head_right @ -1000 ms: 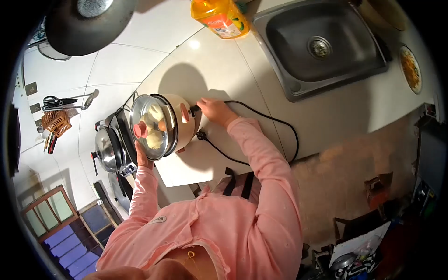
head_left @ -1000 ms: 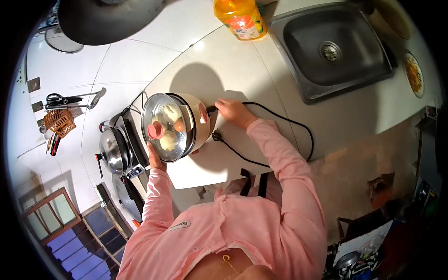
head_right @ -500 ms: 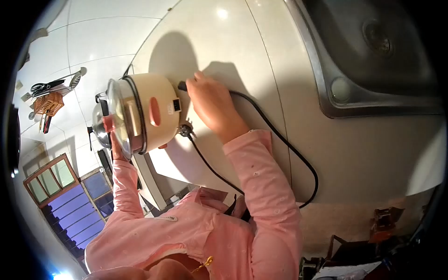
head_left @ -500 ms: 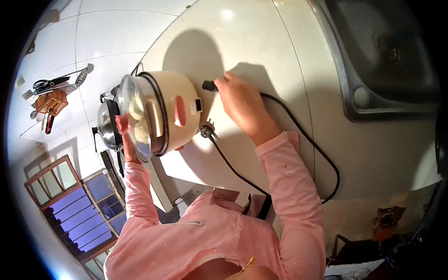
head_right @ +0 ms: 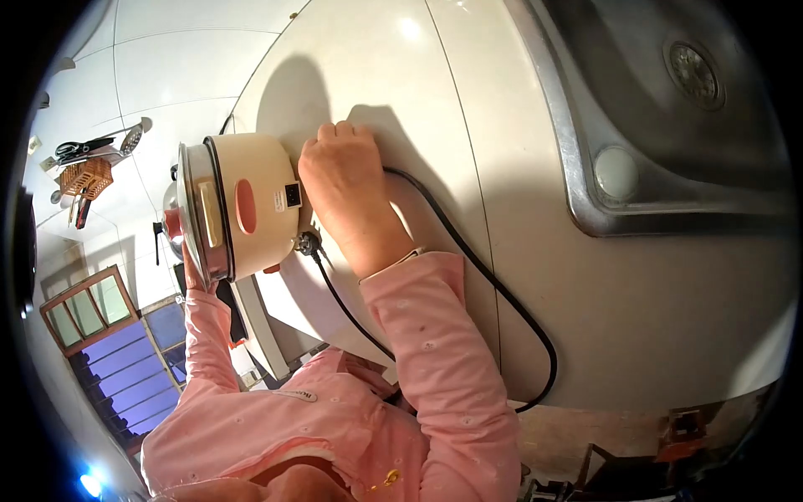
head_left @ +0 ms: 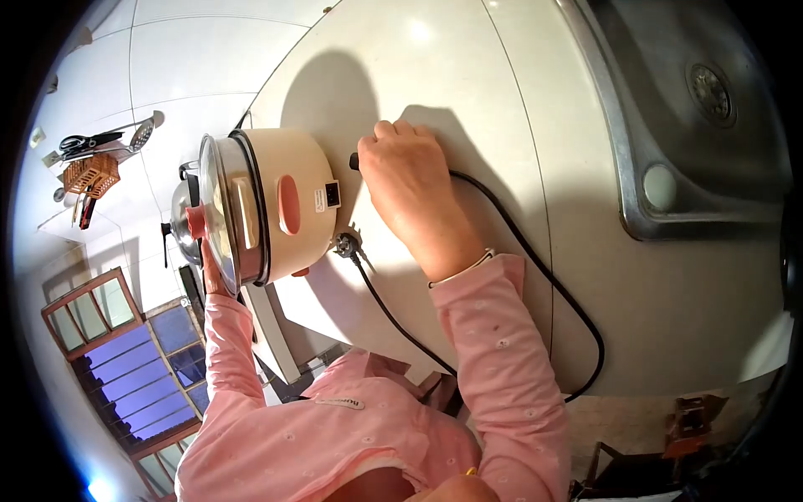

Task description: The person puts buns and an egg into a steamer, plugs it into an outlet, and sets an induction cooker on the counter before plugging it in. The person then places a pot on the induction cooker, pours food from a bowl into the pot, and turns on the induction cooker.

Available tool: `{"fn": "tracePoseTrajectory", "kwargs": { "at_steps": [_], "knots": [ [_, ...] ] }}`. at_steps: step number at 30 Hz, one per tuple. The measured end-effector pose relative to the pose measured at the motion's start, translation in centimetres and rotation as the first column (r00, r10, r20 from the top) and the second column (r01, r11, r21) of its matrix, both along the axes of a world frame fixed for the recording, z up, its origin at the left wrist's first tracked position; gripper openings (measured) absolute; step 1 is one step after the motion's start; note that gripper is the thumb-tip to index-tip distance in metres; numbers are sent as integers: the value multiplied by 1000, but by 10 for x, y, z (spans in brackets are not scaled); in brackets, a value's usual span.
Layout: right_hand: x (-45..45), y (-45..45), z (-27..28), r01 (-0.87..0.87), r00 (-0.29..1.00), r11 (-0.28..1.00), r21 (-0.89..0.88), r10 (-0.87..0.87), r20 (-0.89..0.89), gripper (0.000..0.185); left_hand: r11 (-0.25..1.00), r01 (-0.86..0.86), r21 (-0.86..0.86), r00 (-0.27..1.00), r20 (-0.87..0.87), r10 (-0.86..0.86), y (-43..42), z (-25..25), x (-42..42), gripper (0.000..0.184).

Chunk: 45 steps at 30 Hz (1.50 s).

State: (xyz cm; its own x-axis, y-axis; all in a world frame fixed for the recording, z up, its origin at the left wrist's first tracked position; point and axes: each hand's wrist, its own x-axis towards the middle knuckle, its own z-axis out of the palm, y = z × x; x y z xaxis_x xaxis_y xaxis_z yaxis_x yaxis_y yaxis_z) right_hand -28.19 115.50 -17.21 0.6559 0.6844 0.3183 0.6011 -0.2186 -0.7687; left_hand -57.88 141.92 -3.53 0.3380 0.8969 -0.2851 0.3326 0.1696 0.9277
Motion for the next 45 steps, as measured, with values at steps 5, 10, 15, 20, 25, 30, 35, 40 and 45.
{"fn": "tracePoseTrajectory", "kwargs": {
  "at_steps": [5, 10, 15, 20, 25, 30, 35, 40, 45],
  "knots": [
    [-10, 5, -1, -43, 997, 999, -23, 44, 60, 3, 999, 27, -20, 996, 90, -26, 4, -2, -9, 51],
    [-8, 9, 1, -140, 984, 980, 138, 154, -93, 8, 996, -89, 17, 996, -7, 89, -22, 4, 12, 56],
    [6, 0, 20, -201, 829, 937, 286, 319, -460, 17, 992, 38, -117, 991, 134, -22, -10, 1, -2, 58],
    [16, -4, 30, -93, 564, 834, 543, 494, -662, 18, 997, 74, 31, 986, 148, -78, -38, 6, 34, 59],
    [27, -18, 49, 93, 432, 749, 656, 564, -704, 23, 995, 98, -33, 983, 158, -92, -42, 17, 45, 57],
    [35, -24, 51, 67, 409, 706, 705, 625, -665, 25, 987, 87, -134, 973, 222, -56, -25, 7, 28, 57],
    [27, -8, 30, -108, 866, 954, 278, 228, -446, 15, 991, 73, -112, 981, 185, -51, -31, 16, 29, 59],
    [4, 7, 20, -218, 947, 955, 203, 257, -192, 14, 976, 216, -33, 944, 263, -200, -34, 6, 41, 66],
    [-6, 12, 10, -212, 971, 975, 69, 218, -98, 13, 968, 235, -89, 944, 257, -206, -29, 4, 31, 63]
  ]
}}
